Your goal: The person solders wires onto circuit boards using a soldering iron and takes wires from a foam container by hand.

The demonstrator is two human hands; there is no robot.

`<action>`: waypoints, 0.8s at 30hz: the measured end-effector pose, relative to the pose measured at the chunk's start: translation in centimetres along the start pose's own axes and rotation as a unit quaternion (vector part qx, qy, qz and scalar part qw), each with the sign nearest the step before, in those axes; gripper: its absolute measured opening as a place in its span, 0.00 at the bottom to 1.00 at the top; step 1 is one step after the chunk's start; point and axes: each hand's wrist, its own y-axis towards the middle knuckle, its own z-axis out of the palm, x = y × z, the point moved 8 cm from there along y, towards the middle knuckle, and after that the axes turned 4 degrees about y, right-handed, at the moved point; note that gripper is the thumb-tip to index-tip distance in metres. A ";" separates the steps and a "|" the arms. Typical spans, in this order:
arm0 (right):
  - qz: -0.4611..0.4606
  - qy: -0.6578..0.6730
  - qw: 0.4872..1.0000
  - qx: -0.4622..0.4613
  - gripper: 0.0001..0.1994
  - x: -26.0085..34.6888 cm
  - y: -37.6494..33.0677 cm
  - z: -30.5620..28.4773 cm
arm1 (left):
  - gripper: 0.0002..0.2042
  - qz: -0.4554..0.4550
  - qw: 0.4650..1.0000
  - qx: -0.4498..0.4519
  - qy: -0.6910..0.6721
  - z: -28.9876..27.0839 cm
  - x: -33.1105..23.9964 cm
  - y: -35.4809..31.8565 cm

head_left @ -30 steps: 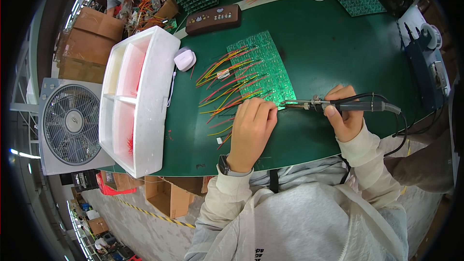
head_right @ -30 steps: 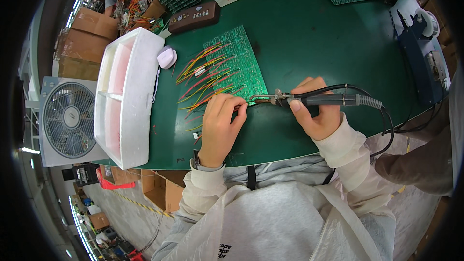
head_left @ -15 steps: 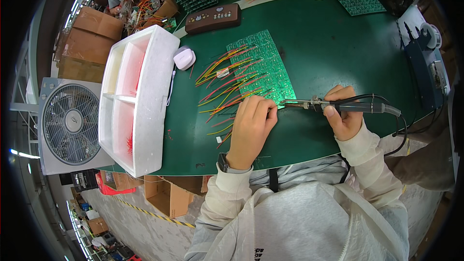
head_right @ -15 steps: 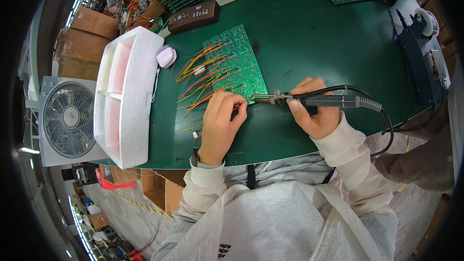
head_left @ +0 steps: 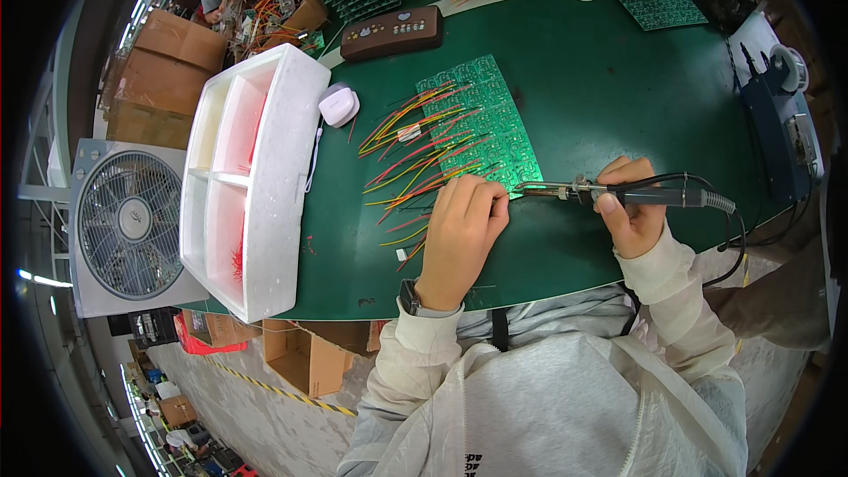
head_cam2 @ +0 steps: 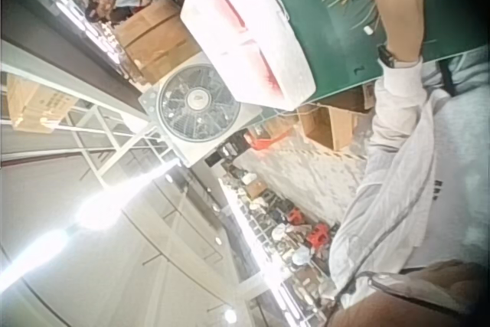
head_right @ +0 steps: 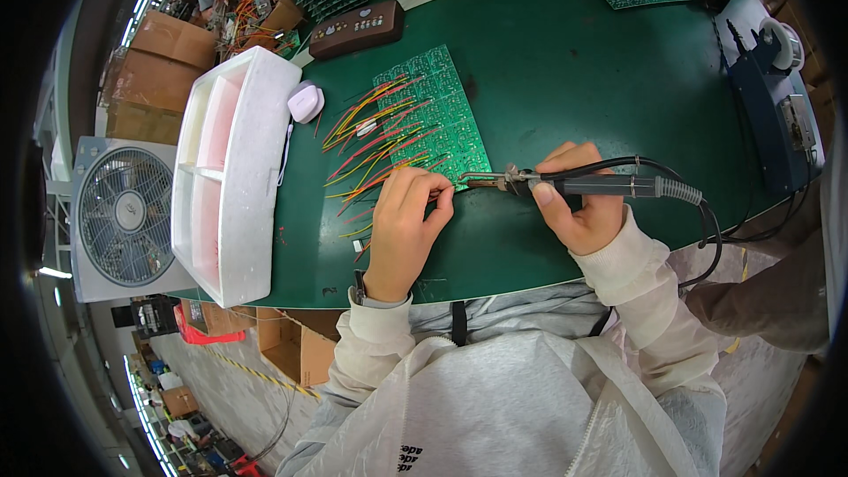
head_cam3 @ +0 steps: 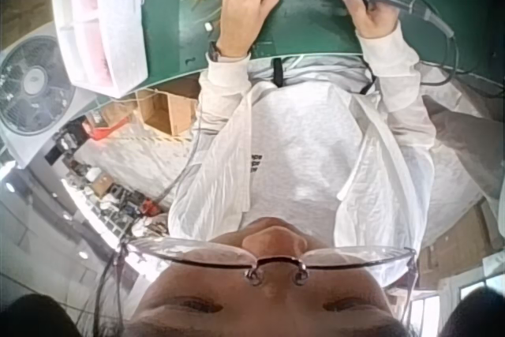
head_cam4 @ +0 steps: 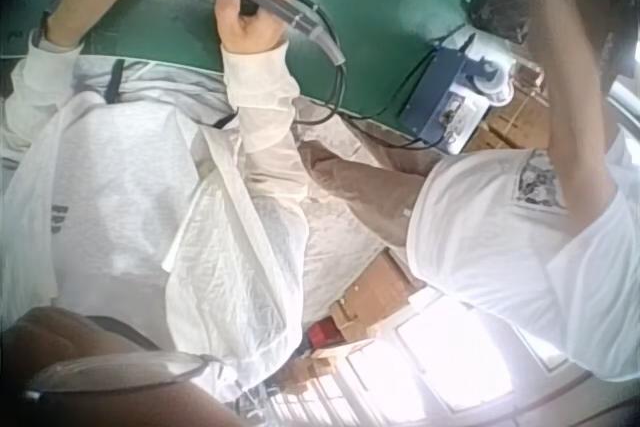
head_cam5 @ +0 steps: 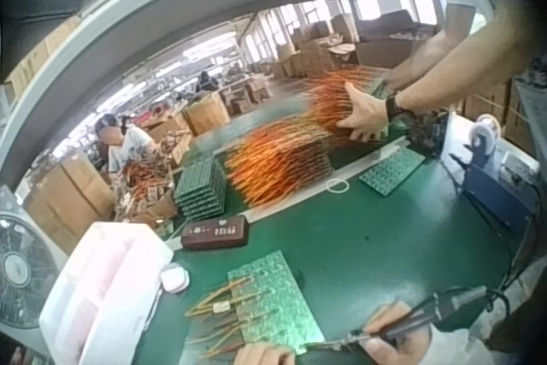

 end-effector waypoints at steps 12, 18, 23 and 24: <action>0.011 -0.002 1.000 0.001 0.09 -0.1 0.0 0.1 | 0.09 0.000 1.000 0.002 -0.010 -0.1 -0.1 0.0; 0.000 -0.005 1.000 0.000 0.09 0.1 0.1 0.1 | 0.09 0.009 1.000 -0.002 -0.008 -0.2 -0.2 0.1; -0.003 0.001 1.000 0.002 0.08 0.1 0.1 0.1 | 0.09 0.006 1.000 -0.008 0.001 -0.3 -0.2 0.1; 0.002 0.003 1.000 0.002 0.08 0.0 0.1 0.0 | 0.08 0.007 1.000 -0.006 -0.003 -0.3 -0.3 0.2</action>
